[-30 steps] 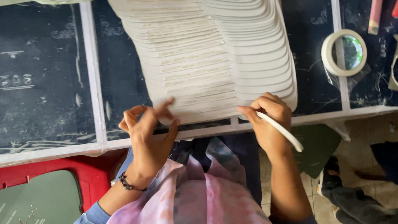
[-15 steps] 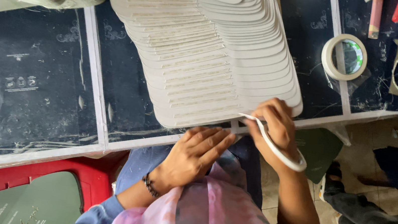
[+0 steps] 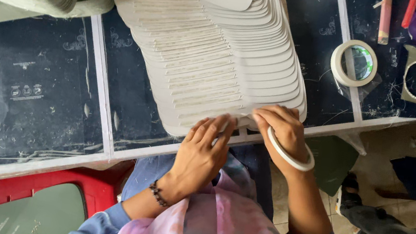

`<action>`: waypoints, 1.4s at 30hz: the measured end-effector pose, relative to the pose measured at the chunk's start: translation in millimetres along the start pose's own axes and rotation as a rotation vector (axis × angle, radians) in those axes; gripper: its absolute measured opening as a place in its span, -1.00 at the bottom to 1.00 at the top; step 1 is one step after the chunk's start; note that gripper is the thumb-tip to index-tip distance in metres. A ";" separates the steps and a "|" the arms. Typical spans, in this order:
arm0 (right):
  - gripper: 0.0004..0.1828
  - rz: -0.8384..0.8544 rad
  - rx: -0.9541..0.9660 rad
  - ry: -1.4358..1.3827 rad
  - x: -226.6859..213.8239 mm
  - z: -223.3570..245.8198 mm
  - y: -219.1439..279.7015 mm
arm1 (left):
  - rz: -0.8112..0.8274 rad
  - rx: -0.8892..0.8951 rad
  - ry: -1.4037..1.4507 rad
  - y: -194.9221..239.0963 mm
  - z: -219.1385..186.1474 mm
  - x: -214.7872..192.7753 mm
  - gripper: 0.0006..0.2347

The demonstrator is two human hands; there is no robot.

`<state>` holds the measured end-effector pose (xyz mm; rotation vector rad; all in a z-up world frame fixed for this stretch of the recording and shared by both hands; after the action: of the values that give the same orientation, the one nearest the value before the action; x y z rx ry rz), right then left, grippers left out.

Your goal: The person applies a strip of white tape to the edge of a stack of white paper cutouts. They use their hands to smooth the tape down along the edge of the stack.

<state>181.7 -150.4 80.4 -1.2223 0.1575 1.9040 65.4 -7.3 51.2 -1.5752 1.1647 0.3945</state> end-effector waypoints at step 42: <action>-0.72 0.013 0.198 -0.179 24.9 -18.2 1.2 | -0.078 -0.704 0.303 46.7 86.8 -36.2 -0.36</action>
<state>189.2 -145.9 50.8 -0.9170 0.2527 1.9475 36.7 89.2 21.2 -2.3473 1.2585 0.5666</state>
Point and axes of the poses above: each hand's wrist, its own y-axis away from the middle knuckle, its own x-axis out of the palm, z = x × y, the point moved 5 cm from there along -y, towards the middle knuckle, and after that the axes turned 2 degrees about z, right-handed, at the moved point
